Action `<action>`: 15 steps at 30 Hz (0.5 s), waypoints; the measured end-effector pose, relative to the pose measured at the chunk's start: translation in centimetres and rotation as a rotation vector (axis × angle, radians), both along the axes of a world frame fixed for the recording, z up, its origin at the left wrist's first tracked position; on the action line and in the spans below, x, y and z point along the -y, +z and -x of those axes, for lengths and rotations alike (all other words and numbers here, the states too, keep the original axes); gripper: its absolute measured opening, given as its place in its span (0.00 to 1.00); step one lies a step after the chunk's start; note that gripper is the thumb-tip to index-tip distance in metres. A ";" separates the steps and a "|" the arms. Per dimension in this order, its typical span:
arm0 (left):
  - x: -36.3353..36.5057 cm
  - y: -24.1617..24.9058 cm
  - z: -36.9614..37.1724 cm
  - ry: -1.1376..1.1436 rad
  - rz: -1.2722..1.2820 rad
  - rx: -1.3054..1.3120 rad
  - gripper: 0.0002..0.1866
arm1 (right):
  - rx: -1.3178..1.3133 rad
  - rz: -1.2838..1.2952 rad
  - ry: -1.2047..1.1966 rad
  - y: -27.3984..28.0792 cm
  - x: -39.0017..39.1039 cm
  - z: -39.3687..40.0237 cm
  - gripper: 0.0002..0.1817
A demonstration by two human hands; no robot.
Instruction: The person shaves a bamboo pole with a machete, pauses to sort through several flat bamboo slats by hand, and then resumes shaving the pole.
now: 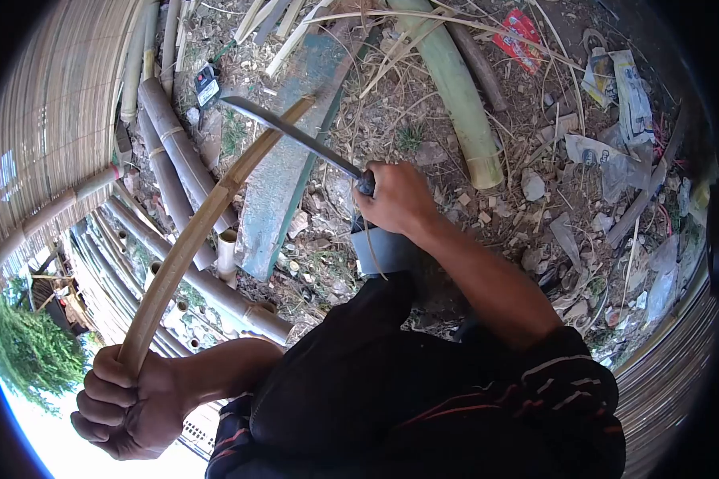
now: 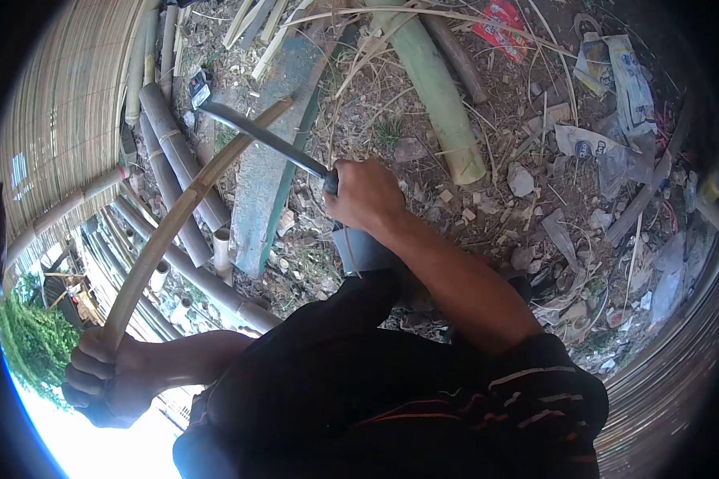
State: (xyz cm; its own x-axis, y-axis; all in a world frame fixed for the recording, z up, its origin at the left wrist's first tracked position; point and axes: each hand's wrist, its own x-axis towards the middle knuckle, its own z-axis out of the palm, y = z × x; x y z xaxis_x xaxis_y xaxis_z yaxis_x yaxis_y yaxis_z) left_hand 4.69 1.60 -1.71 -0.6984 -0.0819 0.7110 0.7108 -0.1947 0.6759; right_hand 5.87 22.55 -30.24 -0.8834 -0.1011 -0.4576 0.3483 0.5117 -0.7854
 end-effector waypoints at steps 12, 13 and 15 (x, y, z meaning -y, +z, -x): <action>2.7 1.4 0.2 0.210 -0.040 0.009 0.06 | 0.142 -0.226 -0.044 -3.2 -3.7 2.3 0.17; 2.9 2.9 0.0 0.180 -0.199 -0.004 0.05 | 0.095 -0.244 0.052 -3.5 -4.6 2.4 0.23; 5.9 6.3 -2.2 -0.014 -0.144 0.037 0.08 | 0.032 -0.179 -0.003 -2.9 -5.6 1.7 0.34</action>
